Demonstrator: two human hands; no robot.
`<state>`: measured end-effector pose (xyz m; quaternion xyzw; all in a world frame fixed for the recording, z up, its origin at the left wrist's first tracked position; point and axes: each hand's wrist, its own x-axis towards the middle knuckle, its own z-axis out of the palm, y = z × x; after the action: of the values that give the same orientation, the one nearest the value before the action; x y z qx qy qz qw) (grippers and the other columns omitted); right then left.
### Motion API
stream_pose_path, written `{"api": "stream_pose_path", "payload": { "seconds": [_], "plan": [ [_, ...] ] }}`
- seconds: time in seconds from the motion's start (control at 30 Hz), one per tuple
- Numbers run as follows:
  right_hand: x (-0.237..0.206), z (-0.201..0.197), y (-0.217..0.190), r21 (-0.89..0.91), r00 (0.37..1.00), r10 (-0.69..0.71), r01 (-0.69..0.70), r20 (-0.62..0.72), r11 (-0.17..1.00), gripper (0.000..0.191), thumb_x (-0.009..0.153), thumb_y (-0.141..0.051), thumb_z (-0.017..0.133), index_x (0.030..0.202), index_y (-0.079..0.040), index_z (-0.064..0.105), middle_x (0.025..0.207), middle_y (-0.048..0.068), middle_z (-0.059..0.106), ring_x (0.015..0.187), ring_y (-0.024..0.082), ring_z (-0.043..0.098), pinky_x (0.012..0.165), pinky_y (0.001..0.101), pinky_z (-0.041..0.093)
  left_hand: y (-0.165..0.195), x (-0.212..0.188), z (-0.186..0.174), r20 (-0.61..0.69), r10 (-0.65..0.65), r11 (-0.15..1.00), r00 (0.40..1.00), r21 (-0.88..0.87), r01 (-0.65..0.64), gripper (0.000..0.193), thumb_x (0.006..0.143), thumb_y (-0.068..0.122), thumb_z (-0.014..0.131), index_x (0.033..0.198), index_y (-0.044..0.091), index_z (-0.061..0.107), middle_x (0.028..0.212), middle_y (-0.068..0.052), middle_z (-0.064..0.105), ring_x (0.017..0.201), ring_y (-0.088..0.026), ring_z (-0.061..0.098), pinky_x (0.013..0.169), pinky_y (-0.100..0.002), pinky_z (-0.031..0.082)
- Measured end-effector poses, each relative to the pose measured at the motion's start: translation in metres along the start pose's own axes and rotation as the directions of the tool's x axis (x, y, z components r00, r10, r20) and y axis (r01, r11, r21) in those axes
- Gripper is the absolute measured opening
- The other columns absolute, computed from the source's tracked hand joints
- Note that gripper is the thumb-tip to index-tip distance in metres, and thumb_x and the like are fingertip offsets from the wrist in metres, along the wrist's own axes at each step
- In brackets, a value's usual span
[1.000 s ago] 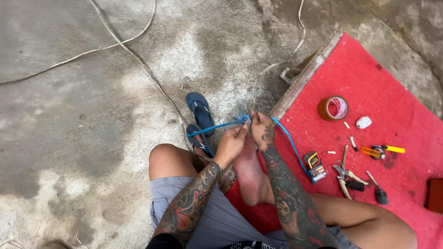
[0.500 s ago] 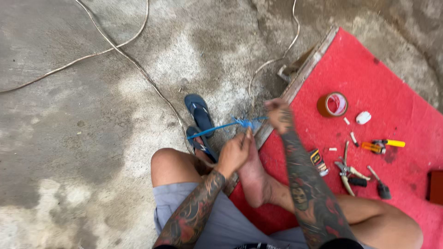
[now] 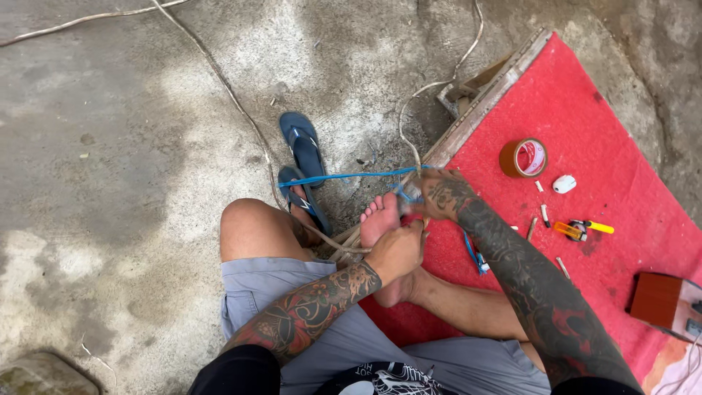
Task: The person sits on the floor repairing an electrical cord. They strip insulation from the wire ends, twist the exposed conductors together, and wrap the splice with electrical tape, pressing the tape firmly around the joint.
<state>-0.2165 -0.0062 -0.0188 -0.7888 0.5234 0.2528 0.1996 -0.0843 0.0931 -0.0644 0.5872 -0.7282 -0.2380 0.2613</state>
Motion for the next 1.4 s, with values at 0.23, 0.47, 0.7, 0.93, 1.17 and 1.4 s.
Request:
{"api": "stream_pose_path", "payload": {
  "seconds": [0.23,0.47,0.7,0.93,1.17,1.4],
  "plan": [
    [-0.004,0.012,0.041,0.923,0.948,0.207,0.156,-0.240,0.353,0.023,0.099,-0.027,0.061,0.096,-0.005,0.070,0.099,0.012,0.076,0.100,0.029,0.072,0.099,0.0480,0.054,-0.003,-0.001,0.022,0.149,0.071,0.976,0.986,-0.215,-0.037,0.025,0.095,0.033,0.061,0.097,0.008,0.059,0.076,-0.019,0.062,0.069,-0.039,0.064,0.063,-0.053,0.049],
    [-0.018,0.003,0.069,0.263,0.974,0.203,0.222,-0.099,-0.939,0.023,0.105,-0.021,0.049,0.109,-0.016,0.071,0.077,-0.006,0.052,0.062,0.010,0.045,0.060,0.0279,0.044,-0.028,0.023,0.021,0.193,-0.128,0.944,0.973,-0.277,0.180,0.028,0.098,0.031,0.054,0.095,0.004,0.060,0.072,-0.030,0.067,0.068,-0.049,0.067,0.065,-0.062,0.052],
    [-0.052,-0.156,0.141,0.678,0.531,0.628,0.735,-0.569,-0.007,0.027,0.109,-0.035,0.058,0.096,-0.012,0.059,0.082,0.009,0.048,0.070,0.019,0.044,0.066,0.0333,0.037,-0.039,0.044,-0.011,0.163,-0.179,0.829,0.970,-0.506,0.238,0.038,0.103,0.038,0.054,0.106,0.003,0.068,0.089,-0.027,0.070,0.089,-0.048,0.067,0.075,-0.054,0.052],
    [0.030,-0.094,0.004,0.403,0.665,0.264,0.061,-0.699,0.913,0.037,0.092,-0.044,0.074,0.095,-0.007,0.080,0.094,0.019,0.074,0.097,0.038,0.068,0.088,0.0465,0.054,-0.048,0.076,-0.055,0.430,-0.250,0.306,0.867,-0.815,0.492,0.036,0.107,0.036,0.054,0.094,0.005,0.066,0.058,0.000,0.043,0.049,-0.010,0.033,0.044,-0.032,0.027],
    [0.028,-0.083,-0.079,0.991,0.971,0.200,0.137,-0.134,-0.002,0.026,0.101,-0.036,0.054,0.096,-0.016,0.069,0.076,-0.001,0.068,0.066,0.012,0.061,0.056,0.0301,0.050,-0.074,0.090,-0.101,0.588,-0.246,-0.151,0.770,-0.808,0.569,0.034,0.104,0.035,0.052,0.081,0.010,0.054,0.051,0.006,0.033,0.039,-0.007,0.020,0.037,-0.028,0.015],
    [0.038,-0.042,-0.083,0.903,0.860,0.345,0.258,-0.377,0.343,0.036,0.106,-0.032,0.060,0.085,-0.004,0.067,0.068,-0.002,0.057,0.065,0.005,0.047,0.055,0.0244,0.042,-0.071,0.091,-0.091,0.651,-0.178,-0.156,0.738,-0.759,0.632,0.037,0.106,0.039,0.050,0.083,0.010,0.057,0.054,0.005,0.035,0.041,-0.007,0.020,0.038,-0.027,0.014]
  ]
}}
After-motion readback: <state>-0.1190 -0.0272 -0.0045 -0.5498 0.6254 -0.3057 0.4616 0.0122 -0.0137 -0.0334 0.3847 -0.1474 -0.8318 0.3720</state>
